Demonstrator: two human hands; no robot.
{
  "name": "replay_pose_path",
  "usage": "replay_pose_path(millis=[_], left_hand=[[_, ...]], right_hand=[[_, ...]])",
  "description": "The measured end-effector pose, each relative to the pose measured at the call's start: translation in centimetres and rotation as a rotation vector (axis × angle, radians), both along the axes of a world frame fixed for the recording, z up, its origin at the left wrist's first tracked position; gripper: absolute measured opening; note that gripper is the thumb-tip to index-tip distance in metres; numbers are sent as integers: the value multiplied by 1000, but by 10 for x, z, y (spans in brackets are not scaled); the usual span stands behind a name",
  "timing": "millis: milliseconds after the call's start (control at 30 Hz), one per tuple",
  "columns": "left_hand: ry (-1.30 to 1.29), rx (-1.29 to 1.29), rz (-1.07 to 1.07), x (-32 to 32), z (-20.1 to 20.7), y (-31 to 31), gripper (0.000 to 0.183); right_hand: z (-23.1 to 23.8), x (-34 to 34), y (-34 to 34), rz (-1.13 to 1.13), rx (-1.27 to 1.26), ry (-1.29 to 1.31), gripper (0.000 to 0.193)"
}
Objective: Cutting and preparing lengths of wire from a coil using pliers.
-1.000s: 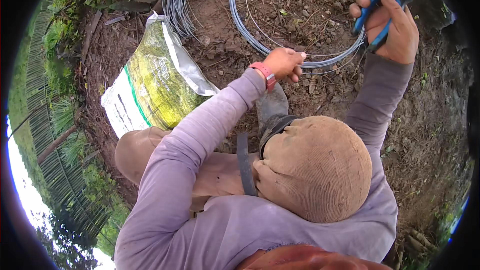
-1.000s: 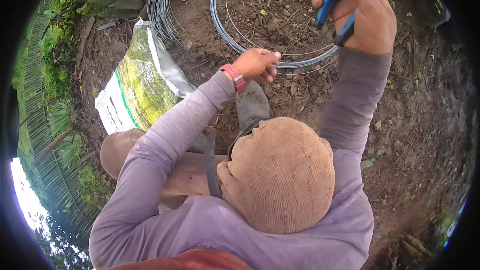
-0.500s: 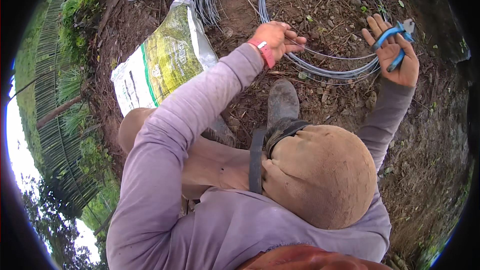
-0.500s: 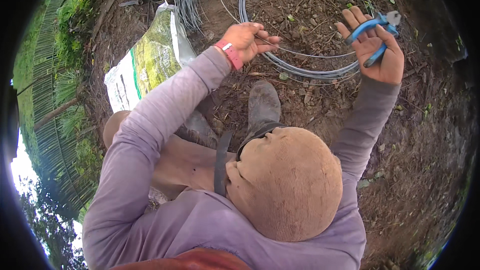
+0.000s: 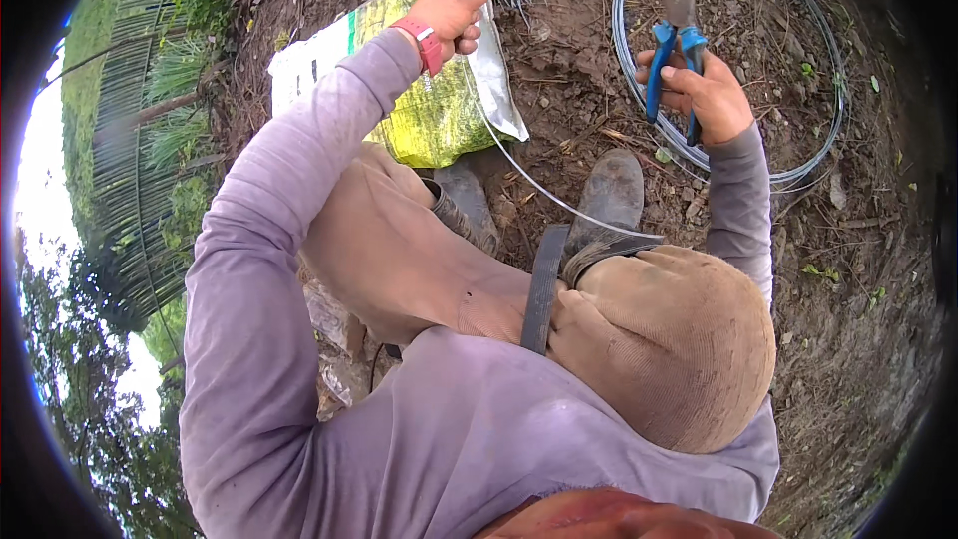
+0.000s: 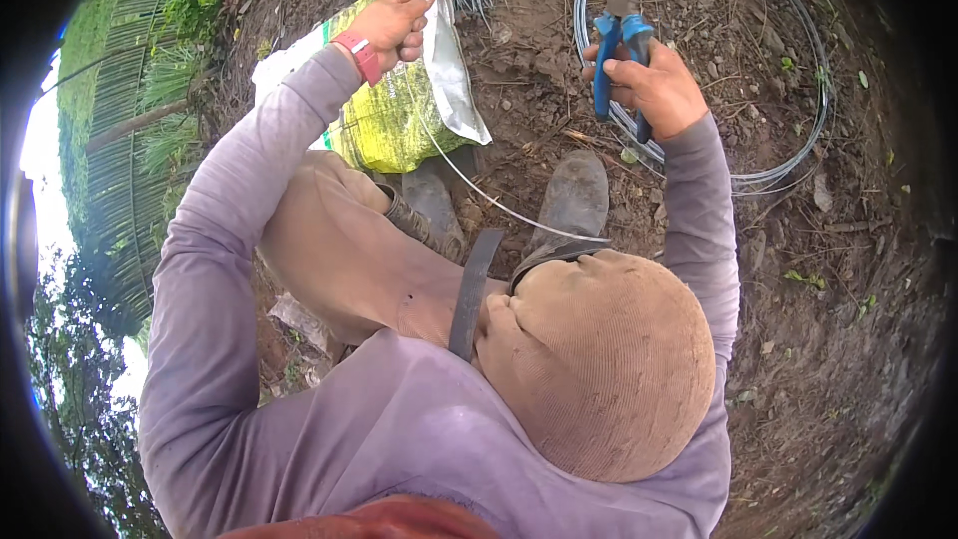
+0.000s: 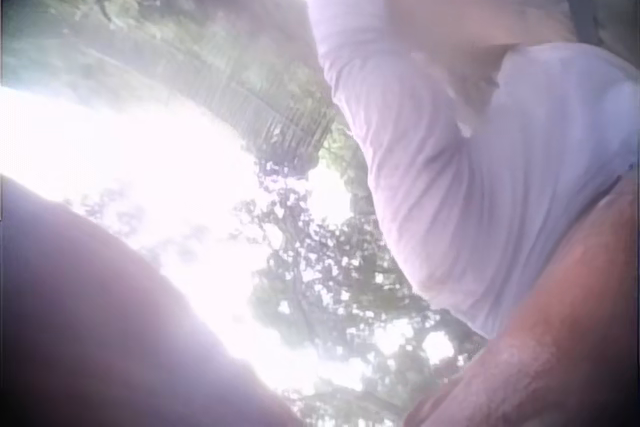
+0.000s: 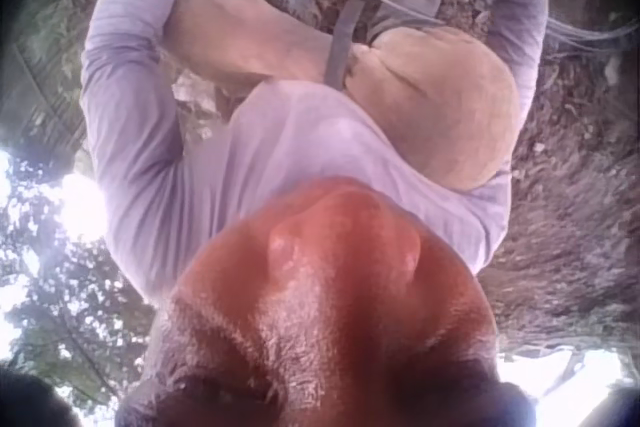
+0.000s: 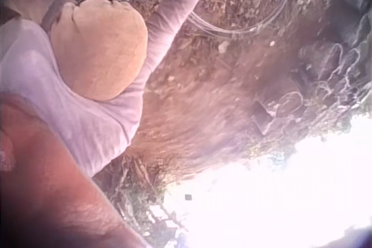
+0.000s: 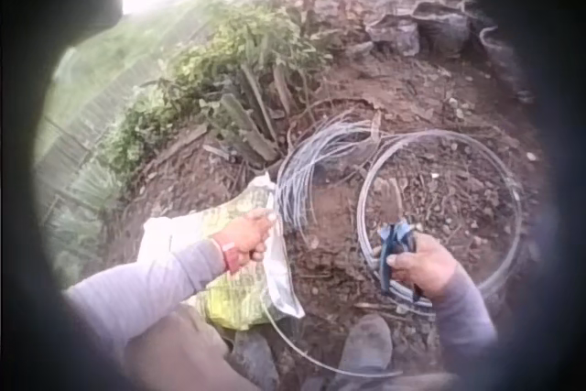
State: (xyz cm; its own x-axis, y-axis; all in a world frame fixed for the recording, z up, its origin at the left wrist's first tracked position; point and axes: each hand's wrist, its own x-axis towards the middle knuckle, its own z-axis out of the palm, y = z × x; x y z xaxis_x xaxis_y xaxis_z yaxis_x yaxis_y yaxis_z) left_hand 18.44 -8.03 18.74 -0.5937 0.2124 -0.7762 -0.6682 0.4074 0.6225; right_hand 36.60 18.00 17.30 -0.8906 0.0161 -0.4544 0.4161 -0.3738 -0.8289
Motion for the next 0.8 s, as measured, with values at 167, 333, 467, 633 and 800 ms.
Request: replay_pose_path(millis=[167, 333, 467, 633, 800], left_hand=[[38, 261, -139, -6, -14, 3, 32], [-159, 578, -141, -17, -21, 11, 46], [-146, 482, -322, -25, -10, 6, 57], [-102, 508, -398, -29, -7, 7, 65], [-84, 588, -486, -34, -4, 6, 68]], right_hand=[[-27, -33, -24, 372, 383, -7, 35], [-49, -60, -41, 534, 891, 92, 30], [-44, -79, -44, 544, 977, 175, 39], [-31, -106, -48, 632, 1101, 239, 40], [-14, -125, -64, 665, 1209, 320, 44]])
